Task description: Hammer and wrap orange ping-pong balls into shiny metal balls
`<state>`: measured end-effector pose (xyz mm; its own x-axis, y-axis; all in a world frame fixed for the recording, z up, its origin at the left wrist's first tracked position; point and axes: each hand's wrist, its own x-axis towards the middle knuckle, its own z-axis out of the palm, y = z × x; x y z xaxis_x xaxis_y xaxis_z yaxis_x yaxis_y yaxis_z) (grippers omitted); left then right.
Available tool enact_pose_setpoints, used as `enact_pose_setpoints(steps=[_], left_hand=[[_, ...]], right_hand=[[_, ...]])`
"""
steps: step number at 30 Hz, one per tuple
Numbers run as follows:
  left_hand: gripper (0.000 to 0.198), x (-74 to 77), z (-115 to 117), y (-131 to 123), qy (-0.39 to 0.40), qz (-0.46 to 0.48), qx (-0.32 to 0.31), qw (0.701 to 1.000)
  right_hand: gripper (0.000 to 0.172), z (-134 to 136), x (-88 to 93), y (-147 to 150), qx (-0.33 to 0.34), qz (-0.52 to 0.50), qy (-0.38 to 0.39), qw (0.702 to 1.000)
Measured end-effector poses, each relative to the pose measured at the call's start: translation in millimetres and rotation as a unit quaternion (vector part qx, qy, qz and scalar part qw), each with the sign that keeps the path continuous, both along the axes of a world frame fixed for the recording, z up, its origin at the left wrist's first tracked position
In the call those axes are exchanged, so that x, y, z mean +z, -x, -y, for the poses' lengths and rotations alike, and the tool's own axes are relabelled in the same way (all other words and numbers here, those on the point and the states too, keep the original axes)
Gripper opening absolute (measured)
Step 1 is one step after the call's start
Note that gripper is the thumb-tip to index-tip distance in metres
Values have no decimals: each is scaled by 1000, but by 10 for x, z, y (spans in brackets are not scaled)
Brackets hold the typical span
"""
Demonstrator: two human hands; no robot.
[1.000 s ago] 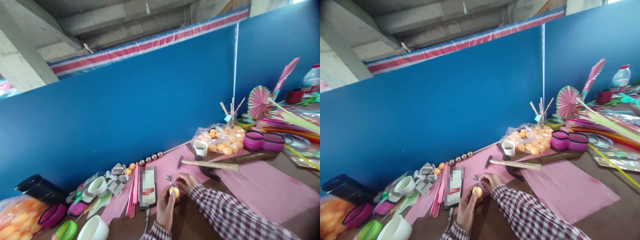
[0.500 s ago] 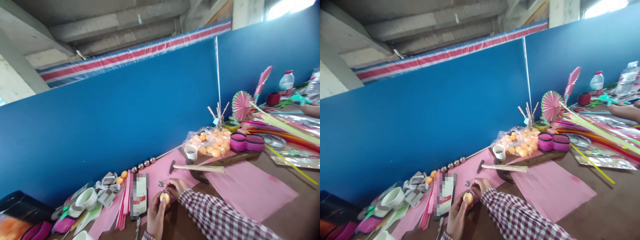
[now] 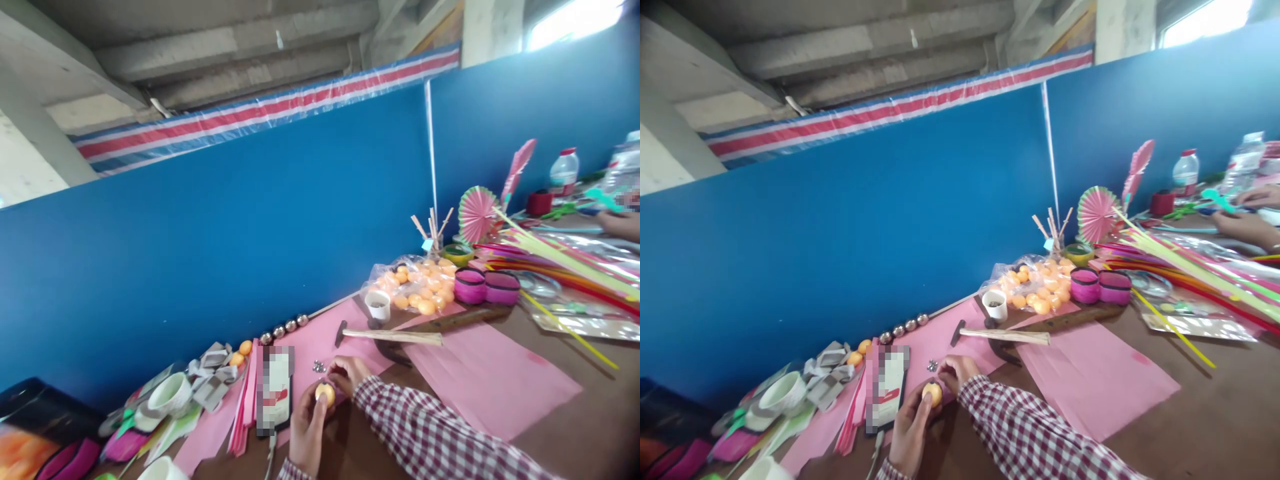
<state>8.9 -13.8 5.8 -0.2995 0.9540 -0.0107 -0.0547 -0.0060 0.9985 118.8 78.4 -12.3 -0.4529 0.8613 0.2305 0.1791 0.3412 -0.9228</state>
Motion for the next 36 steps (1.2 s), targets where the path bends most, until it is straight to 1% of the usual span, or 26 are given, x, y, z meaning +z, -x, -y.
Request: enact_pose_setpoints(steps=[3,5,6,8,10,12,14,15,18,20,24,27,29,32,36], left_hand=[[42,4,14,-15,-26,-33,27,999],[41,-4,17,-9,-47,-51,48,996],[41,-11,14,-3,-60,-57,59,995],[42,-32,-3,14,-71,-58,72,993],[42,-57,-34,29,-71,-36,86,993],[43,-84,-74,38,-64,-1,81,995],[45,-110,-110,40,-57,23,83,995],[46,-123,-123,40,-57,29,83,994],[47,-165,-135,46,-63,36,71,995],[47,-193,-129,57,-67,37,78,994],[46,-224,-117,81,-83,38,68,994],[43,-211,-118,80,-87,38,54,994],[41,-187,-119,69,-91,41,48,994],[39,-145,-117,46,-92,43,63,993],[39,-120,-110,23,-83,65,61,993]], right_hand=[[10,-4,-1,-22,-2,5,-3,1000],[12,-15,-13,-38,22,-1,-9,1000],[12,-21,-19,-44,22,-8,-11,1000],[13,-30,-25,-52,36,-13,0,999],[15,-29,-17,-55,39,-14,18,999],[16,-22,7,-57,36,-5,24,999],[17,-15,39,-63,37,3,10,999],[17,-14,55,-67,25,2,6,1000],[18,-10,96,-84,3,-9,6,1000],[19,0,119,-95,-4,-24,4,1000],[19,43,143,-87,-2,-46,15,999],[15,78,131,-55,11,-69,3,998],[14,93,114,-35,29,-77,9,997],[14,99,87,-22,46,-74,22,996],[13,94,59,-24,47,-53,-14,997]])
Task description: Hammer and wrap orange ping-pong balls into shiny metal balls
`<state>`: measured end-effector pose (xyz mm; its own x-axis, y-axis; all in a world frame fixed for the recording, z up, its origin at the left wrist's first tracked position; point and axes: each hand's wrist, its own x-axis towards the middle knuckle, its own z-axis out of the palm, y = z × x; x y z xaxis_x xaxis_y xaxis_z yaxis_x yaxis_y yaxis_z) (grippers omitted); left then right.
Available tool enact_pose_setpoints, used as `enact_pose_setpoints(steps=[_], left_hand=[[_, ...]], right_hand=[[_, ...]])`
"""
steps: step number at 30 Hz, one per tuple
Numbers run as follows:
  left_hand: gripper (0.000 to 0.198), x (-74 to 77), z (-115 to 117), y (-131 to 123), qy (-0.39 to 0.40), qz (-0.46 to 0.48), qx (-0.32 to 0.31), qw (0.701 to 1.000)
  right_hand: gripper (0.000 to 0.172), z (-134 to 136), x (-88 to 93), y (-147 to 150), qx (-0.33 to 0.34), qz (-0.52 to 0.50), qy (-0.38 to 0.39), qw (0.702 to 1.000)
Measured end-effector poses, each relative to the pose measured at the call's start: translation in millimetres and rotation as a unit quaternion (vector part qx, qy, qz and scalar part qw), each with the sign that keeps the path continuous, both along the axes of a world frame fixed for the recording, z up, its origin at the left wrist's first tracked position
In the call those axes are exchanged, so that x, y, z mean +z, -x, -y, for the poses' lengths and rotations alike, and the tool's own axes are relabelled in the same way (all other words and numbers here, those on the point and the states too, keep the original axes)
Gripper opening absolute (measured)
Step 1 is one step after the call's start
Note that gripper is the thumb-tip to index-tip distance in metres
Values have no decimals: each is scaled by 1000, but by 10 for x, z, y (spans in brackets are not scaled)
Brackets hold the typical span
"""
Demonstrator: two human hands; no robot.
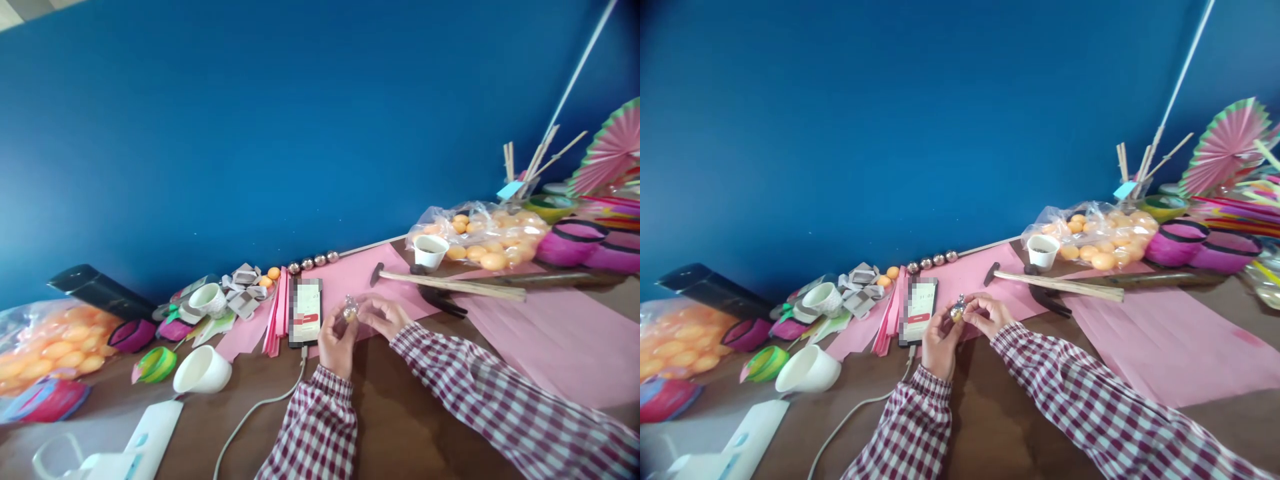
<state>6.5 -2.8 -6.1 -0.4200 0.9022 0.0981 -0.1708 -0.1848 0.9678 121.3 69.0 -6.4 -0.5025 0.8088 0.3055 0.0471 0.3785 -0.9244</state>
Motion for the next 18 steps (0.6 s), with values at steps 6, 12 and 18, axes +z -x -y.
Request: enact_pose_setpoints(steps=[6,12,18], left_hand=[[42,-23,9,-5,9,20,-3,1000],[42,-24,8,-6,12,21,-2,1000],[42,-13,5,-15,1,26,2,1000]], right_hand=[[14,3,-22,-1,-1,12,-13,1000],[12,17,-27,5,-9,12,-16,1000],[12,19,-29,10,-7,10,-15,1000]])
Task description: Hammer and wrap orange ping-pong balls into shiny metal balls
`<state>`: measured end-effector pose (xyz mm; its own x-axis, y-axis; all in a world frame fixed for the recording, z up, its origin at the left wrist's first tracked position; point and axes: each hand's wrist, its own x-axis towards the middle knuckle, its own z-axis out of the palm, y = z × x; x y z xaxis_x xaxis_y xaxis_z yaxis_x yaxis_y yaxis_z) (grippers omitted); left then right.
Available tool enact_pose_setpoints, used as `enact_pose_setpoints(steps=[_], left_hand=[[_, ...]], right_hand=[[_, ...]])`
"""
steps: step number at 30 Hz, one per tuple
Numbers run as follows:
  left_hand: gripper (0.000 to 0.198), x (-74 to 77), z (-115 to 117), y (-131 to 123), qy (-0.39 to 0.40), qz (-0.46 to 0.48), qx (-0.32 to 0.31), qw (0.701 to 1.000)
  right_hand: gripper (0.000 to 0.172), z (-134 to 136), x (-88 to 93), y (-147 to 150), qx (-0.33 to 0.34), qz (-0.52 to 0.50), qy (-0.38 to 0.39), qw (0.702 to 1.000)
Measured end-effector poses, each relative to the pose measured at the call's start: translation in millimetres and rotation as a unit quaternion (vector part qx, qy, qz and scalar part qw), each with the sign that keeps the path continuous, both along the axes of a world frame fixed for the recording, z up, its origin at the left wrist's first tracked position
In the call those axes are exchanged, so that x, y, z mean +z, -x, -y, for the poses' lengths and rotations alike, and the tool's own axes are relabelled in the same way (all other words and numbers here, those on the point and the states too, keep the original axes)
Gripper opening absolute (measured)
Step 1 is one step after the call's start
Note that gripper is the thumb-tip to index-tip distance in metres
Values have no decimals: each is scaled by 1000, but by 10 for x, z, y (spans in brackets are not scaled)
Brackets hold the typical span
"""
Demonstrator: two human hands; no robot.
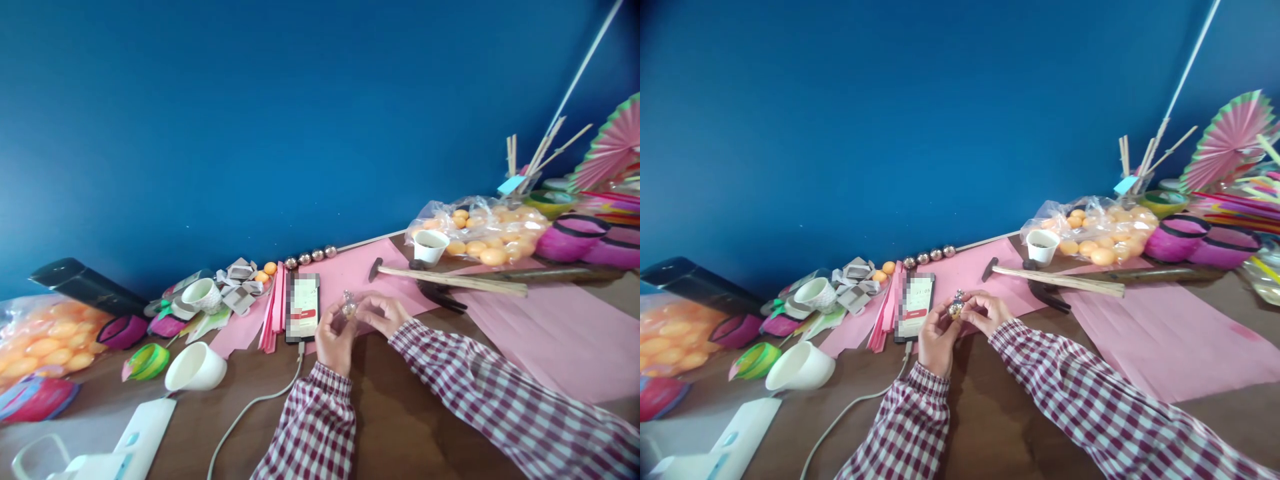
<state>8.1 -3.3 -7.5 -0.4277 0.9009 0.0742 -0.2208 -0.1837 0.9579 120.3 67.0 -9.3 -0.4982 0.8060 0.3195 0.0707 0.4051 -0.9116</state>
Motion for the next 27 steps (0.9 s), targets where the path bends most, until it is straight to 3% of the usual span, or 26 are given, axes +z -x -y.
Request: enact_pose_setpoints(steps=[27], left_hand=[[40,-47,1,8,12,-41,39,998]], right_hand=[[11,3,-6,-10,-9,16,-21,1000]])
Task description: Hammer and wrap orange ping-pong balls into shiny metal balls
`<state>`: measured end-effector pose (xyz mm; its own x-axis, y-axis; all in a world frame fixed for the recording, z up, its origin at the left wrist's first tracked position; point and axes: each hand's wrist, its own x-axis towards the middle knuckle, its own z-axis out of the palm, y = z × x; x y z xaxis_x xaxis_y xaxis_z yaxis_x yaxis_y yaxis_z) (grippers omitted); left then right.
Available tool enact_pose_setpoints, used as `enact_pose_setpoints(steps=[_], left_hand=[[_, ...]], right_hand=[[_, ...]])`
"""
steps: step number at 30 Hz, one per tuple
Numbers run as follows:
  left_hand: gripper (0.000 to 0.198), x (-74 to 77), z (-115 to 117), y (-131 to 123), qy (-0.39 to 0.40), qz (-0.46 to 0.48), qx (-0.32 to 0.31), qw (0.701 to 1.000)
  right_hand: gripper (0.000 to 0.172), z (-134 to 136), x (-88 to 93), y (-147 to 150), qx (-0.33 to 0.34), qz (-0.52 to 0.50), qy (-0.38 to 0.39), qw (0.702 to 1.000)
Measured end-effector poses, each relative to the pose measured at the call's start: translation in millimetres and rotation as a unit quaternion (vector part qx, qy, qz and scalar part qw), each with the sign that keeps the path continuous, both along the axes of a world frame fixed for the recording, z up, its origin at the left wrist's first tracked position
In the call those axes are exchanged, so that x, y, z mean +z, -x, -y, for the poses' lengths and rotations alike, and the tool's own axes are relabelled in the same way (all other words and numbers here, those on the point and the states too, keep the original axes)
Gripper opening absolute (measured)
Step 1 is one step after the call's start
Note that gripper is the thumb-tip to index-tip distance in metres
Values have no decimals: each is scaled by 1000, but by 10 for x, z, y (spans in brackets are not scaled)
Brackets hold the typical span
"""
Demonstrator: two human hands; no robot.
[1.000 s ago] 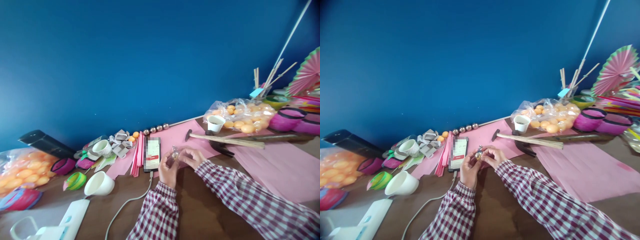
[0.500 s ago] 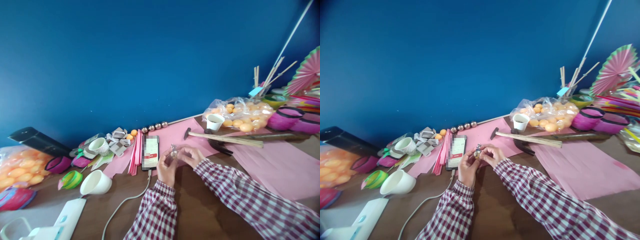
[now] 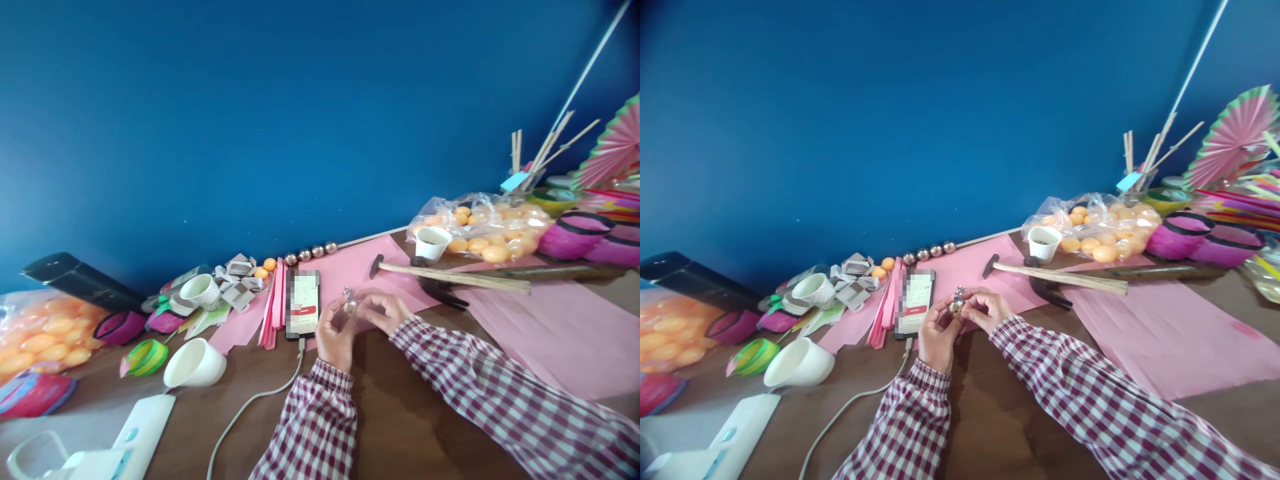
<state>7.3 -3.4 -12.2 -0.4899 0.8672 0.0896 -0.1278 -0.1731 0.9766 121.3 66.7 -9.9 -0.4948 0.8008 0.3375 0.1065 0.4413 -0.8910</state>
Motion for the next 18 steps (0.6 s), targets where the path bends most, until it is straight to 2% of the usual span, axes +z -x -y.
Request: enact_pose_setpoints(steps=[9,18], left_hand=[[38,40,6,-17,-1,-16,19,1000],[37,79,10,-29,-6,-23,27,999]], right_hand=[[11,3,13,4,-1,5,8,1000],[12,7,53,-6,-10,6,56,998]])
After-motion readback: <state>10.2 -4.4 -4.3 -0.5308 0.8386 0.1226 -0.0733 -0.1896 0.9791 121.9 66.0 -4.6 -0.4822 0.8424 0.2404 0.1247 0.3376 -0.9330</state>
